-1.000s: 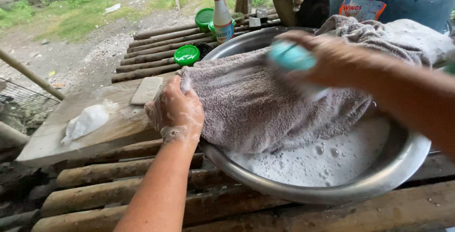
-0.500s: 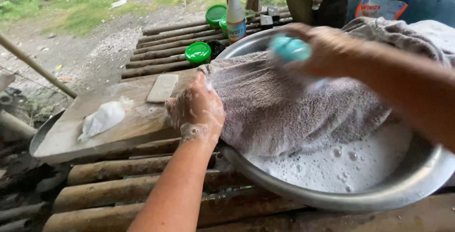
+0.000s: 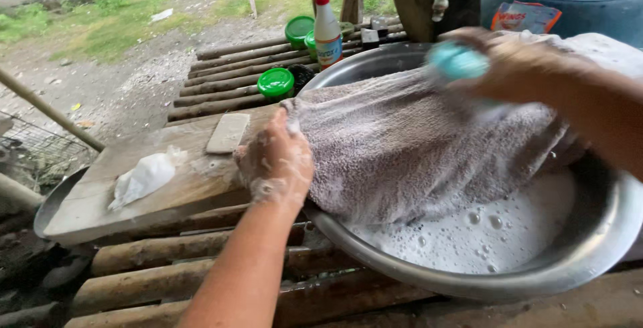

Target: The person washes a towel in a basin of soapy water using a brush and by hand, scrubbing and wringing the fabric.

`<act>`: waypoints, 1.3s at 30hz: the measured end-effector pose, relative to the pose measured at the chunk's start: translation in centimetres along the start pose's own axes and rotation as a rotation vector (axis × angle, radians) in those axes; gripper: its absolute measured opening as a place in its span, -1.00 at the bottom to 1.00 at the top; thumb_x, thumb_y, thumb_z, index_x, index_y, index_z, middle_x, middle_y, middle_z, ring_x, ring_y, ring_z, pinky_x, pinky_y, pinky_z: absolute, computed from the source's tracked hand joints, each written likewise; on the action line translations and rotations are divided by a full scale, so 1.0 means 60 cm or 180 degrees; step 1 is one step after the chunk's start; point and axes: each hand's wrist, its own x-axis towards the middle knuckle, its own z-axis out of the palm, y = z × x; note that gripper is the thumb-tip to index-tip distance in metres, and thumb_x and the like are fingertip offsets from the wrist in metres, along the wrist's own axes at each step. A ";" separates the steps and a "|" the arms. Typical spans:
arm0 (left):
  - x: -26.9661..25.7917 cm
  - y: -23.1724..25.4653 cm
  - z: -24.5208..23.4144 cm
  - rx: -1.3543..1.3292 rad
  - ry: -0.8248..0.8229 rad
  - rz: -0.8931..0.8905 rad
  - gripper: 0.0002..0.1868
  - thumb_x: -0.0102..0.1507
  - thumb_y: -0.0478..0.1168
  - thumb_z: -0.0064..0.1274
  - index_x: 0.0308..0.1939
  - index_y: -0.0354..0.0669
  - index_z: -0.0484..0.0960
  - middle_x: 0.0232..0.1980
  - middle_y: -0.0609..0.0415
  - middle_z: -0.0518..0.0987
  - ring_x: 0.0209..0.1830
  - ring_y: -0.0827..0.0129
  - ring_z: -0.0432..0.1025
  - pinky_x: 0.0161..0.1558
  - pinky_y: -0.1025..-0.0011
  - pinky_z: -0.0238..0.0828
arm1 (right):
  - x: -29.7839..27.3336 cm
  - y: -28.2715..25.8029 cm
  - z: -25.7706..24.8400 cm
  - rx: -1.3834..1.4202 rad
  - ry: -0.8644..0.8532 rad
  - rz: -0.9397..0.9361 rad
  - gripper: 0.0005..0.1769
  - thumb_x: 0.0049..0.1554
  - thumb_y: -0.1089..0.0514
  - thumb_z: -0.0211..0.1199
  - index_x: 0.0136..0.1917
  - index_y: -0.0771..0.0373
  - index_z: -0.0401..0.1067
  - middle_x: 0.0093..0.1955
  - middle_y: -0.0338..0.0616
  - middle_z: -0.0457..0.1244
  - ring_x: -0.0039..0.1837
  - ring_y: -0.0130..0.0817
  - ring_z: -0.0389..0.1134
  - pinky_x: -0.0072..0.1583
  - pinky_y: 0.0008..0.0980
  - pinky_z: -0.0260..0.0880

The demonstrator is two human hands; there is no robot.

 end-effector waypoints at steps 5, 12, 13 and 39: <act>0.017 0.010 -0.050 -0.3259 -0.1436 -0.0087 -0.57 0.31 -0.04 -0.12 0.11 -0.24 0.57 -0.01 -0.15 0.68 -0.04 0.15 0.55 0.08 0.15 0.50 | 0.029 0.100 -0.115 -0.2549 0.1323 -0.0040 0.08 0.14 -0.16 0.39 0.77 -0.19 -0.10 0.06 0.20 0.41 -0.01 0.01 0.52 0.05 -0.14 0.58; 0.036 0.079 -0.038 -0.3405 -0.3158 0.0406 -0.45 0.37 0.04 -0.08 0.20 -0.40 0.53 0.16 -0.39 0.53 0.10 -0.06 0.51 0.39 -0.16 0.28 | -0.009 0.080 -0.106 -0.2270 0.1462 0.0152 0.02 0.14 -0.17 0.36 0.73 -0.39 -0.07 0.05 0.22 0.40 0.10 0.09 0.47 0.15 0.00 0.50; 0.053 0.083 -0.059 -0.3390 -0.3183 0.0414 -0.45 0.37 0.04 -0.08 0.20 -0.40 0.53 0.16 -0.39 0.53 0.10 -0.06 0.51 0.39 -0.16 0.28 | -0.009 0.082 -0.107 -0.2258 0.1479 0.0173 0.02 0.14 -0.17 0.36 0.73 -0.39 -0.07 0.05 0.22 0.40 0.10 0.09 0.47 0.15 0.00 0.50; -0.025 -0.086 -0.079 0.0301 0.1055 0.0896 -0.81 0.30 -0.15 0.05 -0.09 -0.07 0.71 -0.12 -0.18 0.68 -0.08 -0.06 0.56 -0.04 0.10 0.46 | -0.081 -0.171 0.082 -0.2676 0.0598 -0.0459 -0.08 0.15 -0.15 0.40 0.65 -0.33 0.01 0.12 0.06 0.37 -0.08 -0.15 0.47 -0.02 -0.19 0.59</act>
